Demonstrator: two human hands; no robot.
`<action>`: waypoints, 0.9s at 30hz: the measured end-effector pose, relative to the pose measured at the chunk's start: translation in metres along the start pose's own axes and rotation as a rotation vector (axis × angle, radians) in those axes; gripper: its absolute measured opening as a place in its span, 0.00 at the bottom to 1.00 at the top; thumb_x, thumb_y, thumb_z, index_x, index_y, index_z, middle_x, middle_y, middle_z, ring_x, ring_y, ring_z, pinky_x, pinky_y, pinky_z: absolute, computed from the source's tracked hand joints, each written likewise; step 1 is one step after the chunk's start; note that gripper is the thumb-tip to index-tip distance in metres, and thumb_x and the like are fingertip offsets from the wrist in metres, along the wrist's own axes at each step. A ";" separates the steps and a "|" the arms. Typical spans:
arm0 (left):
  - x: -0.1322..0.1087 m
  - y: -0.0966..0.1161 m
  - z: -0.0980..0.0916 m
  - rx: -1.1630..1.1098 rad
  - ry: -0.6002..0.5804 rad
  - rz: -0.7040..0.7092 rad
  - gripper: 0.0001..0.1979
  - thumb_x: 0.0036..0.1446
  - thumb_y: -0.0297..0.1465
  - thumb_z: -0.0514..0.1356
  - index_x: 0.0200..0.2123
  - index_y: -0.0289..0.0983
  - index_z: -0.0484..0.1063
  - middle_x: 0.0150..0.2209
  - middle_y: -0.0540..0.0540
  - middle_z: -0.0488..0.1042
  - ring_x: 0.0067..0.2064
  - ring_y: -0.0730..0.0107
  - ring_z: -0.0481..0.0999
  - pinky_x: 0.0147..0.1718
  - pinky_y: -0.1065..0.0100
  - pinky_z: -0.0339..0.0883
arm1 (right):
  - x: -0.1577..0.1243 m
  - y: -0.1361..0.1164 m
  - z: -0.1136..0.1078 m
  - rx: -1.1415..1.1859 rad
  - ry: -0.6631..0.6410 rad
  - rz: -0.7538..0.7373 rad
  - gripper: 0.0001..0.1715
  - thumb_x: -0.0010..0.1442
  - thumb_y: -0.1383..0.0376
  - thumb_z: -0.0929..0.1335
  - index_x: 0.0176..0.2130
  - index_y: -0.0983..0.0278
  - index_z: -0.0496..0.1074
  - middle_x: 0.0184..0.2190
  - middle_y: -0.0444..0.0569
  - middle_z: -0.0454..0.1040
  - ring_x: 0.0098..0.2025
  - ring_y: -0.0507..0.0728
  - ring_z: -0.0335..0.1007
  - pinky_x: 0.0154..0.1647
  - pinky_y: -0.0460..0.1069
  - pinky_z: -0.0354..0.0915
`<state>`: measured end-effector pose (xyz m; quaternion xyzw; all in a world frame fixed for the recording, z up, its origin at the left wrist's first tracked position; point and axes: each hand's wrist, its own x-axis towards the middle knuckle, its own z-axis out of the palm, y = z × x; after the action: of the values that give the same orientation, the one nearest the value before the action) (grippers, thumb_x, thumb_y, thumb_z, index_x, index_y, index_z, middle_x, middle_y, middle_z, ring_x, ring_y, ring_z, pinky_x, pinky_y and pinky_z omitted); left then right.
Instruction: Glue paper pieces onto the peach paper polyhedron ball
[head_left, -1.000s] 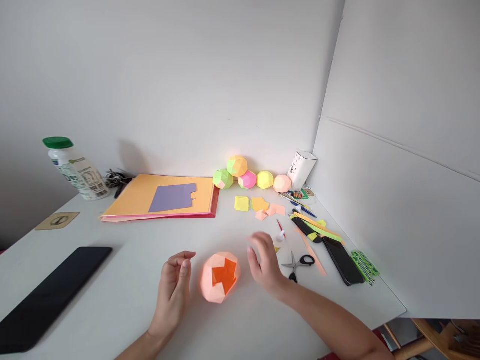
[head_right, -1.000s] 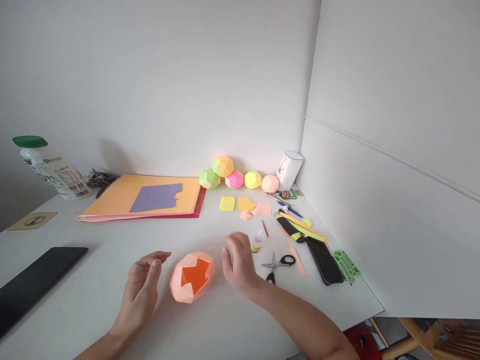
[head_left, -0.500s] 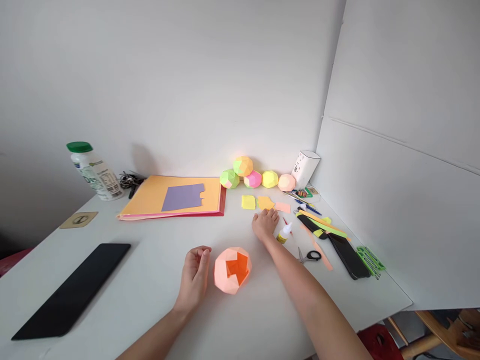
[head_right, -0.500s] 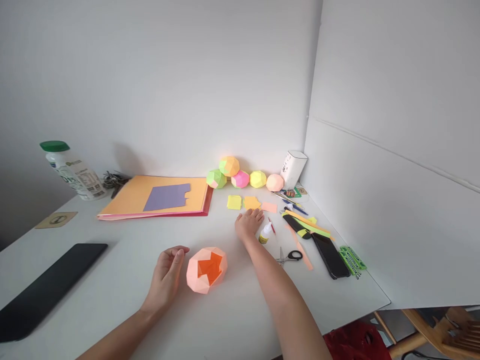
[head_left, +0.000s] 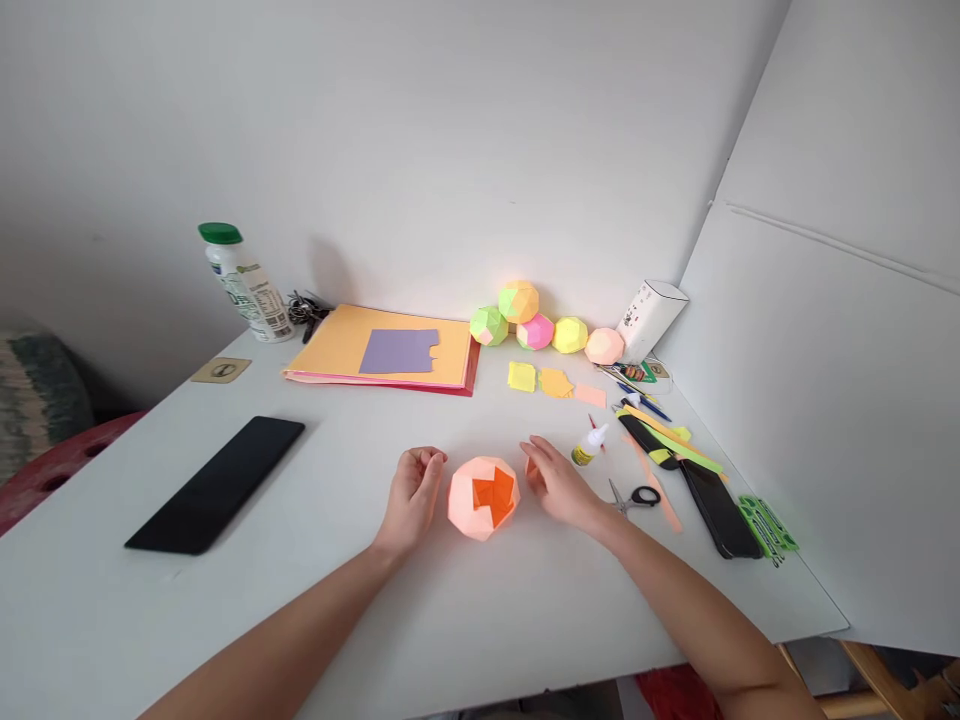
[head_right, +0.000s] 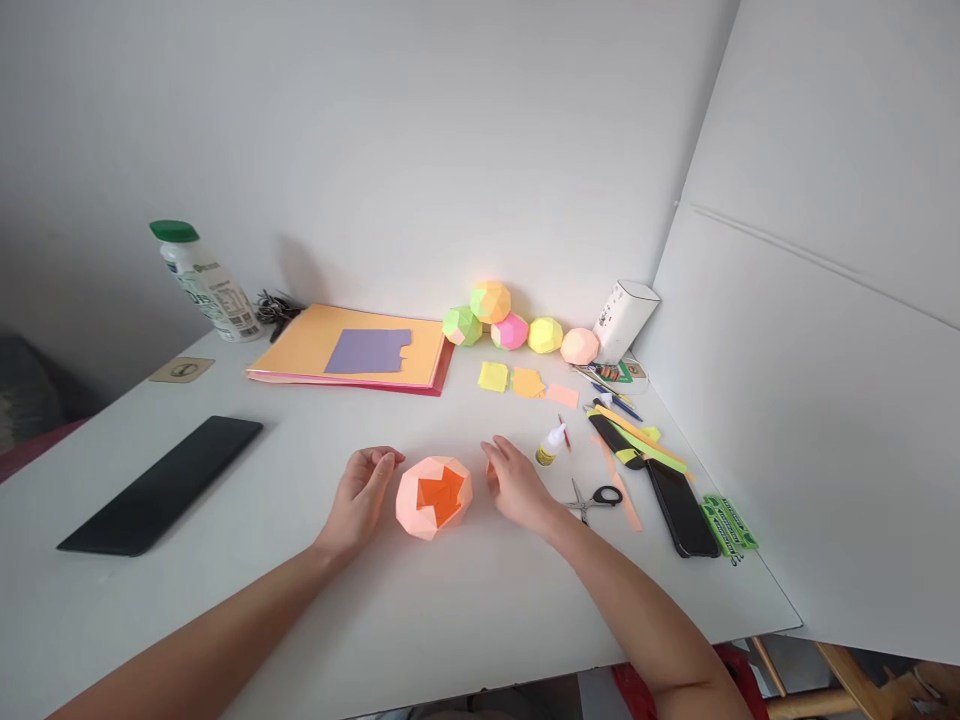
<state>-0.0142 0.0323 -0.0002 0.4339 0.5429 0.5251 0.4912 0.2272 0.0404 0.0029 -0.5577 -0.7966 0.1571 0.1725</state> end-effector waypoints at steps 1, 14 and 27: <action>0.000 0.001 0.000 0.005 0.004 0.000 0.14 0.56 0.45 0.57 0.32 0.41 0.61 0.41 0.46 0.70 0.45 0.64 0.71 0.46 0.61 0.67 | 0.000 0.003 -0.005 0.028 0.001 -0.020 0.31 0.56 0.78 0.62 0.58 0.64 0.66 0.58 0.59 0.67 0.60 0.61 0.67 0.59 0.59 0.66; 0.002 0.004 -0.005 0.031 0.049 -0.055 0.19 0.51 0.48 0.62 0.36 0.39 0.66 0.42 0.44 0.74 0.47 0.60 0.74 0.46 0.58 0.69 | -0.030 0.018 -0.065 0.226 0.443 -0.078 0.15 0.66 0.70 0.58 0.41 0.63 0.72 0.37 0.51 0.77 0.30 0.52 0.74 0.31 0.48 0.73; -0.025 0.030 -0.016 0.158 0.070 0.433 0.08 0.55 0.38 0.63 0.31 0.44 0.66 0.35 0.48 0.71 0.44 0.57 0.74 0.46 0.57 0.68 | -0.032 0.004 -0.009 -0.030 0.233 -0.121 0.07 0.60 0.71 0.66 0.37 0.63 0.73 0.35 0.53 0.72 0.39 0.60 0.70 0.33 0.52 0.71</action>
<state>-0.0280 0.0074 0.0306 0.5589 0.4935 0.5886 0.3125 0.2448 0.0120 0.0055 -0.5258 -0.8055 0.0687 0.2645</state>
